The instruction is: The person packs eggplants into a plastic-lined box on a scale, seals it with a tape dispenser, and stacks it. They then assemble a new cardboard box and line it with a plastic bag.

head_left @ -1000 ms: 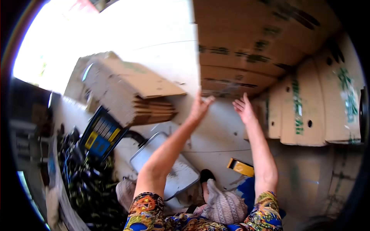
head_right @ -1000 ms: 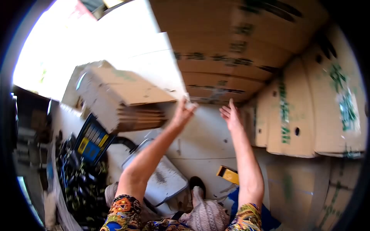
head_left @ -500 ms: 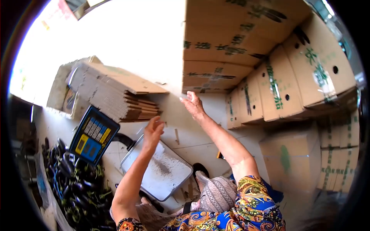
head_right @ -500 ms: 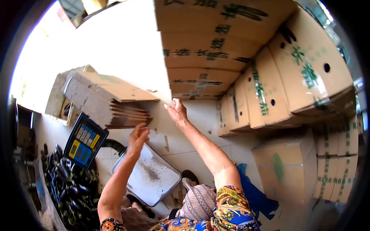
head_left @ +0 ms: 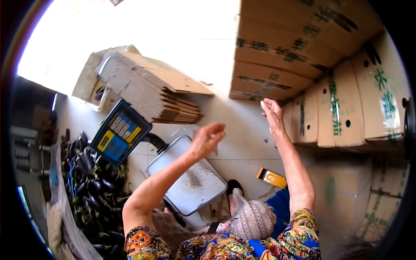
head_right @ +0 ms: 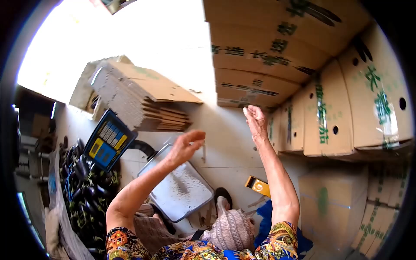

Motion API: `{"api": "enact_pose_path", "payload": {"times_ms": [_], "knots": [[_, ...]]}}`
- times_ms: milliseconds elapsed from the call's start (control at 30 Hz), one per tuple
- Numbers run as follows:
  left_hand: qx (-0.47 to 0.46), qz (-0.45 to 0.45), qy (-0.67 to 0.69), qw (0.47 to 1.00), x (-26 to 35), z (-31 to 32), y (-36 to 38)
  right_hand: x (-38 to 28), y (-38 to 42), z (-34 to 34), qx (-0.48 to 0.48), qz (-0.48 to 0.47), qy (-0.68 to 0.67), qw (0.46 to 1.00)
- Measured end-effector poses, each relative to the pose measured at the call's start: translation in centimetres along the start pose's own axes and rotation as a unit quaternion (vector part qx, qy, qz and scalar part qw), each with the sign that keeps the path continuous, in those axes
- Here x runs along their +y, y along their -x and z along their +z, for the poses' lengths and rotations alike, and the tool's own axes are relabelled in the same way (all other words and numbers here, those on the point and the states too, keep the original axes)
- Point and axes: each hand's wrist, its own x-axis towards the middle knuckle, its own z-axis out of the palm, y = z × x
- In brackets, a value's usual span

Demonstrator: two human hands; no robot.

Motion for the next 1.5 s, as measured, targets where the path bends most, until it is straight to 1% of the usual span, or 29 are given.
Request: {"api": "enact_pose_path", "payload": {"times_ms": [33, 100, 133, 200, 233, 300, 333, 367, 433, 533, 567, 600, 633, 700, 733, 800, 833, 867, 967, 1033, 1100, 1167, 1200, 1233, 1300, 1333, 1400, 1433, 1500], "knots": [[0.000, 0.007, -0.095, 0.995, 1.6, -0.4, 1.4, -1.1, 0.3, 1.8, -0.037, -0.030, 0.021, 0.999], [0.058, 0.132, -0.242, 0.960, 3.1, -2.1, 4.1, -3.7, 1.6, 6.0, -0.101, -0.096, 0.066, 0.988], [0.081, 0.192, -0.313, 0.927, 3.8, -3.0, 5.1, -5.0, 2.3, 8.1, -0.131, -0.129, 0.073, 0.980], [0.148, 0.221, -0.435, 0.860, 5.6, -5.1, 6.0, -9.1, 4.7, 12.0, -0.164, -0.163, 0.092, 0.969], [0.181, 0.233, -0.493, 0.818, 6.2, -6.4, 6.1, -10.3, 5.0, 13.6, -0.183, -0.173, 0.122, 0.960], [0.203, 0.238, -0.564, 0.765, 5.8, -9.7, 5.4, -10.8, 5.3, 16.6, -0.200, -0.278, 0.140, 0.929], [0.217, 0.228, -0.588, 0.745, 5.7, -10.9, 4.8, -11.5, 5.7, 17.6, -0.237, -0.253, 0.151, 0.926], [0.200, 0.204, -0.624, 0.727, 5.8, -12.0, 4.5, -11.3, 5.4, 18.7, -0.223, -0.308, 0.193, 0.905], [0.154, 0.165, -0.657, 0.720, 5.4, -13.8, 3.4, -10.0, 4.2, 21.0, -0.189, -0.410, 0.271, 0.850], [0.100, 0.117, -0.655, 0.740, 6.0, -14.4, 2.8, -10.6, 3.9, 23.3, -0.213, -0.418, 0.302, 0.829], [0.083, 0.118, -0.630, 0.763, 6.2, -14.8, 2.7, -10.9, 4.0, 23.9, -0.219, -0.419, 0.320, 0.821], [0.083, 0.124, -0.633, 0.760, 6.3, -14.9, 2.7, -12.1, 4.4, 24.3, -0.224, -0.388, 0.353, 0.821], [0.082, 0.130, -0.635, 0.757, 6.4, -15.2, 2.7, -12.1, 4.2, 24.9, -0.199, -0.389, 0.383, 0.814], [0.041, 0.142, -0.614, 0.776, 6.8, -16.8, 2.3, -11.8, 3.7, 25.8, -0.149, -0.389, 0.444, 0.793], [0.021, 0.147, -0.601, 0.785, 6.9, -17.4, 2.1, -11.6, 3.7, 26.1, -0.121, -0.421, 0.431, 0.789], [0.029, 0.172, -0.593, 0.786, 6.6, -17.7, 2.5, -12.0, 3.9, 25.5, -0.134, -0.392, 0.458, 0.787], [0.032, 0.186, -0.591, 0.784, 6.8, -17.9, 2.6, -12.4, 3.9, 24.9, -0.137, -0.377, 0.470, 0.786], [0.016, 0.181, -0.599, 0.780, 6.9, -18.3, 2.7, -12.1, 3.5, 23.9, -0.138, -0.400, 0.458, 0.782], [0.070, 0.235, -0.599, 0.762, 5.1, -18.2, 2.9, -13.7, 6.4, 19.5, -0.170, -0.392, 0.446, 0.787], [0.101, 0.264, -0.563, 0.777, 4.2, -18.1, 3.6, -13.1, 8.4, 15.2, -0.194, -0.390, 0.479, 0.762], [0.142, 0.289, -0.530, 0.785, 3.6, -17.5, 5.6, -13.0, 10.6, 10.6, -0.226, -0.311, 0.514, 0.767], [0.160, 0.275, -0.501, 0.805, 3.8, -15.5, 8.0, -13.9, 12.3, 7.9, -0.212, -0.255, 0.577, 0.746], [0.142, 0.268, -0.488, 0.819, 3.4, -14.0, 9.1, -14.1, 13.0, 7.4, -0.204, -0.224, 0.606, 0.736], [0.123, 0.261, -0.474, 0.832, 3.4, -12.5, 10.2, -14.4, 13.3, 7.8, -0.180, -0.257, 0.630, 0.710], [0.079, 0.269, -0.414, 0.866, 4.0, -9.5, 12.0, -14.0, 12.6, 9.8, -0.164, -0.281, 0.585, 0.742], [0.067, 0.278, -0.403, 0.870, 4.3, -8.3, 12.4, -13.7, 12.0, 11.1, -0.181, -0.264, 0.602, 0.732], [0.024, 0.293, -0.393, 0.871, 4.8, -7.3, 13.4, -12.7, 11.5, 11.8, -0.149, -0.267, 0.624, 0.719], [-0.019, 0.256, -0.381, 0.888, 4.6, -7.3, 14.0, -12.3, 11.7, 11.7, -0.137, -0.267, 0.636, 0.711], [-0.106, 0.183, -0.347, 0.914, 3.8, -7.3, 15.4, -12.3, 13.1, 8.8, -0.120, -0.281, 0.600, 0.740]]}}
